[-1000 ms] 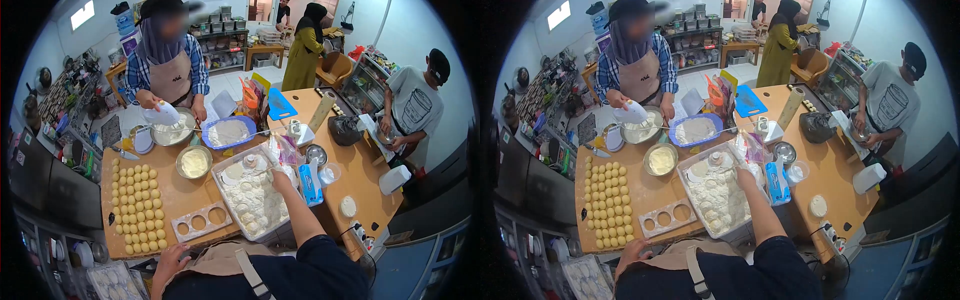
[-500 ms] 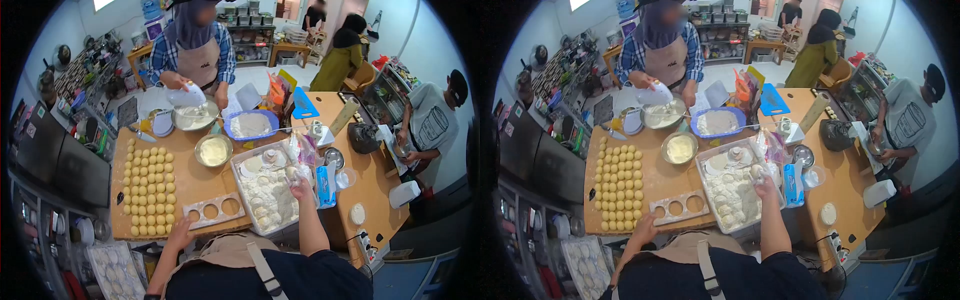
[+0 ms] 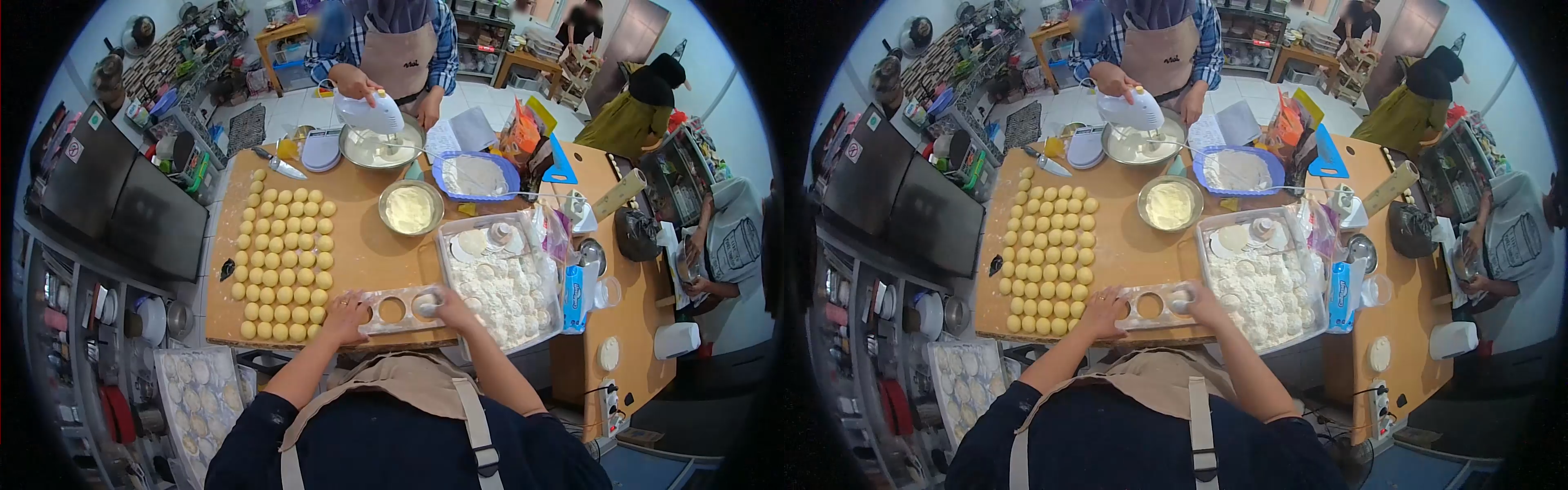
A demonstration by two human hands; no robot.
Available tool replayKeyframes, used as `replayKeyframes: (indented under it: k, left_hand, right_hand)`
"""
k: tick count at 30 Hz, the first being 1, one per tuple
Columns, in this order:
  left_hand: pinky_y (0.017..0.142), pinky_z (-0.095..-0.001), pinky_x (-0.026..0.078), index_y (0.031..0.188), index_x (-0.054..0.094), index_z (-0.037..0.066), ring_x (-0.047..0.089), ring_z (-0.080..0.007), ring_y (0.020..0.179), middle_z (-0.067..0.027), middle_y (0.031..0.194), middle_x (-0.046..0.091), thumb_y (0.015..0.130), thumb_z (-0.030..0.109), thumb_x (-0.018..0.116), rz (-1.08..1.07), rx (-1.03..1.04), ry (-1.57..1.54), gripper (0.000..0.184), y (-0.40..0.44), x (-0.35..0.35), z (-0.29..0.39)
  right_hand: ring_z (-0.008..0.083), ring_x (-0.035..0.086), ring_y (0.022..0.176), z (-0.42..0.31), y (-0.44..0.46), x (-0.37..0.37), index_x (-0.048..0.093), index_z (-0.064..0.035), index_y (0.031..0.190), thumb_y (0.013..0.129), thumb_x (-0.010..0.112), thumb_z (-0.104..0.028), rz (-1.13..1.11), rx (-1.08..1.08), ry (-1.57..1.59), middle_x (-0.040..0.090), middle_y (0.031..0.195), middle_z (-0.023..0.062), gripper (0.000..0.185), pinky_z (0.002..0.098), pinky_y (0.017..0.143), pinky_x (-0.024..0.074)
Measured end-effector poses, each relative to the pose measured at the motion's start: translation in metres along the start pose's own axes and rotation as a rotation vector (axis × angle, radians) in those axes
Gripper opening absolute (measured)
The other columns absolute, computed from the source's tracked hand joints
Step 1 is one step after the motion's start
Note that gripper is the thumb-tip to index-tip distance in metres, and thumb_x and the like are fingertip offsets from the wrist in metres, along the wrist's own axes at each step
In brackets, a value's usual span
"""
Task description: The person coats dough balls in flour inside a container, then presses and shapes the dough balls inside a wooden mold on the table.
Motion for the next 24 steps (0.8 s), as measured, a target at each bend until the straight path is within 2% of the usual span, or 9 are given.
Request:
replayKeyframes:
  k: [5, 8, 12, 15, 17, 19, 20, 21, 24]
  left_hand:
    - [0.112, -0.0548, 0.023, 0.141, 0.040, 0.017, 0.024, -0.0355, 0.142, -0.0166, 0.153, 0.025, 0.063, 0.045, 0.082, -0.049, 0.034, 0.002, 0.093, 0.001, -0.002, -0.008]
    - [0.111, -0.0538, 0.025, 0.144, 0.038, 0.017, 0.028, -0.0386, 0.139, -0.0179, 0.151, 0.026, 0.063, 0.049, 0.082, -0.040, 0.079, 0.031, 0.097, 0.001, 0.003, -0.018]
    - [0.112, -0.0549, 0.022, 0.144, 0.038, 0.017, 0.026, -0.0375, 0.140, -0.0180, 0.151, 0.027, 0.064, 0.049, 0.080, -0.008, 0.150, 0.037, 0.096, -0.003, 0.006, -0.026]
    - [0.112, -0.0559, 0.021, 0.143, 0.038, 0.017, 0.025, -0.0371, 0.141, -0.0182, 0.151, 0.027, 0.065, 0.045, 0.080, -0.026, 0.173, 0.029, 0.092, -0.007, 0.002, -0.029]
    - [0.112, -0.0562, 0.021, 0.143, 0.038, 0.016, 0.024, -0.0369, 0.141, -0.0185, 0.151, 0.027, 0.066, 0.044, 0.079, -0.040, 0.183, 0.017, 0.092, -0.007, -0.004, -0.027]
    - [0.112, -0.0562, 0.021, 0.143, 0.037, 0.015, 0.024, -0.0369, 0.141, -0.0187, 0.152, 0.026, 0.066, 0.044, 0.079, -0.053, 0.186, 0.022, 0.093, -0.006, -0.006, -0.026]
    - [0.112, -0.0559, 0.021, 0.143, 0.037, 0.014, 0.024, -0.0370, 0.141, -0.0188, 0.152, 0.026, 0.066, 0.045, 0.079, -0.059, 0.186, 0.036, 0.094, -0.004, -0.007, -0.024]
    - [0.112, -0.0557, 0.021, 0.144, 0.036, 0.014, 0.023, -0.0371, 0.142, -0.0189, 0.152, 0.025, 0.066, 0.046, 0.079, -0.065, 0.185, 0.050, 0.095, -0.004, -0.007, -0.022]
    - [0.112, -0.0552, 0.022, 0.145, 0.034, 0.013, 0.024, -0.0360, 0.142, -0.0185, 0.153, 0.025, 0.065, 0.048, 0.079, -0.121, 0.185, 0.077, 0.098, 0.004, -0.014, -0.010]
  right_hand:
    - [0.0307, 0.064, 0.098, 0.009, 0.035, 0.063, 0.060, -0.0041, 0.114, 0.070, 0.071, -0.011, -0.072, 0.116, -0.584, 0.066, 0.106, 0.0192, 0.046, 0.0393, 0.088, 0.0485]
    - [0.0359, 0.061, 0.104, 0.019, 0.048, 0.090, 0.060, -0.0054, 0.114, 0.069, 0.071, -0.013, -0.172, 0.003, -0.408, 0.065, 0.109, 0.0221, 0.047, 0.0402, 0.091, 0.0471]
    - [0.0349, 0.061, 0.105, -0.003, 0.048, 0.086, 0.061, -0.0057, 0.113, 0.070, 0.070, -0.010, -0.059, 0.019, -0.724, 0.064, 0.111, 0.0215, 0.044, 0.0408, 0.090, 0.0477]
    - [0.0344, 0.060, 0.108, 0.002, 0.037, 0.046, 0.061, -0.0029, 0.117, 0.071, 0.073, -0.013, 0.135, 0.062, -0.538, 0.062, 0.116, 0.0190, 0.049, 0.0397, 0.091, 0.0476]
    - [0.0370, 0.060, 0.101, 0.003, 0.015, -0.002, 0.062, -0.0026, 0.108, 0.072, 0.070, -0.010, 0.366, 0.032, -0.414, 0.062, 0.107, 0.0199, 0.038, 0.0399, 0.085, 0.0483]
    - [0.0401, 0.059, 0.091, -0.019, -0.029, -0.053, 0.060, -0.0023, 0.091, 0.072, 0.065, -0.005, 0.711, 0.035, -0.643, 0.061, 0.094, 0.0209, 0.020, 0.0422, 0.077, 0.0473]
    - [0.0416, 0.057, 0.083, -0.007, -0.045, -0.077, 0.055, -0.0023, 0.082, 0.071, 0.059, -0.002, 0.802, 0.048, -0.598, 0.058, 0.084, 0.0218, 0.012, 0.0450, 0.072, 0.0450]
    - [0.0414, 0.058, 0.086, -0.006, -0.058, -0.093, 0.056, -0.0025, 0.083, 0.069, 0.055, 0.000, 0.727, 0.287, -0.611, 0.060, 0.086, 0.0227, 0.015, 0.0451, 0.073, 0.0457]
    - [0.0403, 0.061, 0.099, 0.027, -0.076, -0.123, 0.064, -0.0065, 0.104, 0.070, 0.055, -0.002, 0.586, 0.228, -0.716, 0.064, 0.103, 0.0232, 0.036, 0.0446, 0.083, 0.0496]
Point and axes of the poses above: each hand's wrist, its own y-axis towards the middle knuckle, its own x-axis out of the palm, z = x × y, the point moved 7 cm from there along y, towards the middle knuckle
